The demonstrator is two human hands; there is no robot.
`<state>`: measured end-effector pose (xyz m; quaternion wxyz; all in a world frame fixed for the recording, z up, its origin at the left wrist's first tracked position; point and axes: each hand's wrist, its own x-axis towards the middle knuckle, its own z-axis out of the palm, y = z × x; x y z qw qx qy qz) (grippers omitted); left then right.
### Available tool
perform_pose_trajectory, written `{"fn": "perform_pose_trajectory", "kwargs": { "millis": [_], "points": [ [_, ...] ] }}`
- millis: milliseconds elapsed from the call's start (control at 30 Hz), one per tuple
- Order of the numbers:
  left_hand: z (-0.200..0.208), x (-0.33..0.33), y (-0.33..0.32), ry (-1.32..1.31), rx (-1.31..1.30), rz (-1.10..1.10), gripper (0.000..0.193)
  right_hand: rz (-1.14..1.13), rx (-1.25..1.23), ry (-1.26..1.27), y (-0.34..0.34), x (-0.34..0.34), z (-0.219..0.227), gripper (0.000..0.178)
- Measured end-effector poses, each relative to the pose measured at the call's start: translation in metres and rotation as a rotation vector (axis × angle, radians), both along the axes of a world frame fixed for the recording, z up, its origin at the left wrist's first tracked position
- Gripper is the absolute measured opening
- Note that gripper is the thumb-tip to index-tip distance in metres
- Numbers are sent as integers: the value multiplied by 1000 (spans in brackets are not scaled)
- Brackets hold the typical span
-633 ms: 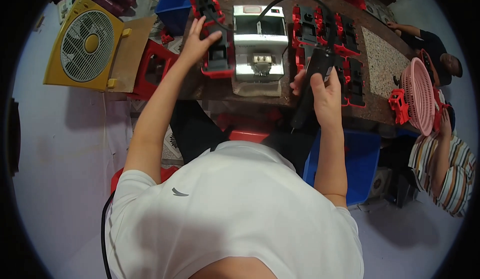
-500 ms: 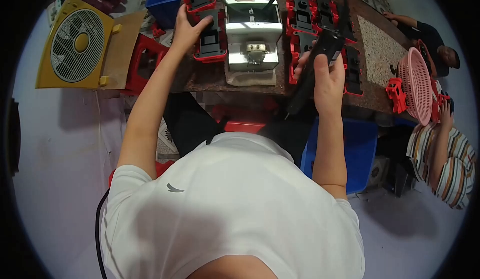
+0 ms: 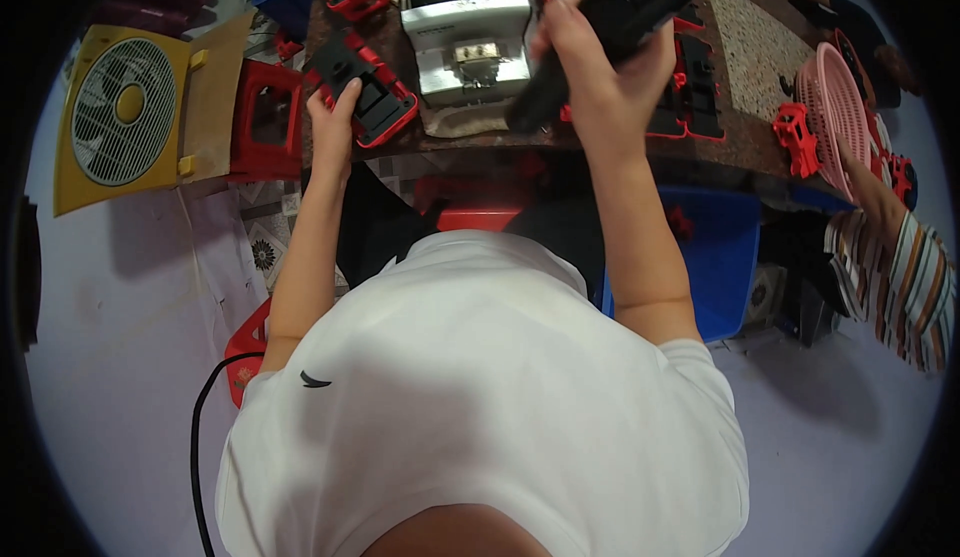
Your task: The person assembles red plastic housings by hand, securing them with screws using a power screwdriver on a workbench.
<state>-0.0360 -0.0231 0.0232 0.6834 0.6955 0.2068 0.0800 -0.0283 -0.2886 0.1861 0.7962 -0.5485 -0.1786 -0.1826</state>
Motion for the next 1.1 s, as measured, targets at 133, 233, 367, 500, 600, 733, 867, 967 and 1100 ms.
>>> {"fn": "perform_pose_trajectory", "kwargs": {
  "millis": [133, 233, 367, 500, 600, 733, 867, 967, 1100],
  "points": [
    [6, -19, -6, 81, -138, 22, 84, -95, -49, -243, 26, 20, 0, 36],
    [1, -21, 6, -42, -33, 30, 101, -77, -8, -299, 41, 25, -9, 38],
    [18, -15, 8, -108, 31, -114, 109, -178, -189, -401, 41, 33, -30, 39],
    [0, -10, 11, -142, 207, -101, 111, -151, -142, -388, 50, 31, -29, 40],
    [25, -18, 3, -396, 595, -55, 94, -138, -154, -371, 53, 27, -26, 42],
    [35, -35, 4, -652, 897, -353, 73, -108, -196, -385, 51, 33, -37, 45],
    [23, -43, 8, -633, 991, -447, 75, -151, -238, -436, 52, 45, -32, 45],
    [23, -40, 19, -677, 1005, -427, 72, 8, -212, -178, 50, 42, -9, 41],
    [13, -31, 33, -637, 1121, -432, 74, 53, -23, -164, 65, 23, 9, 50]
  ]
}}
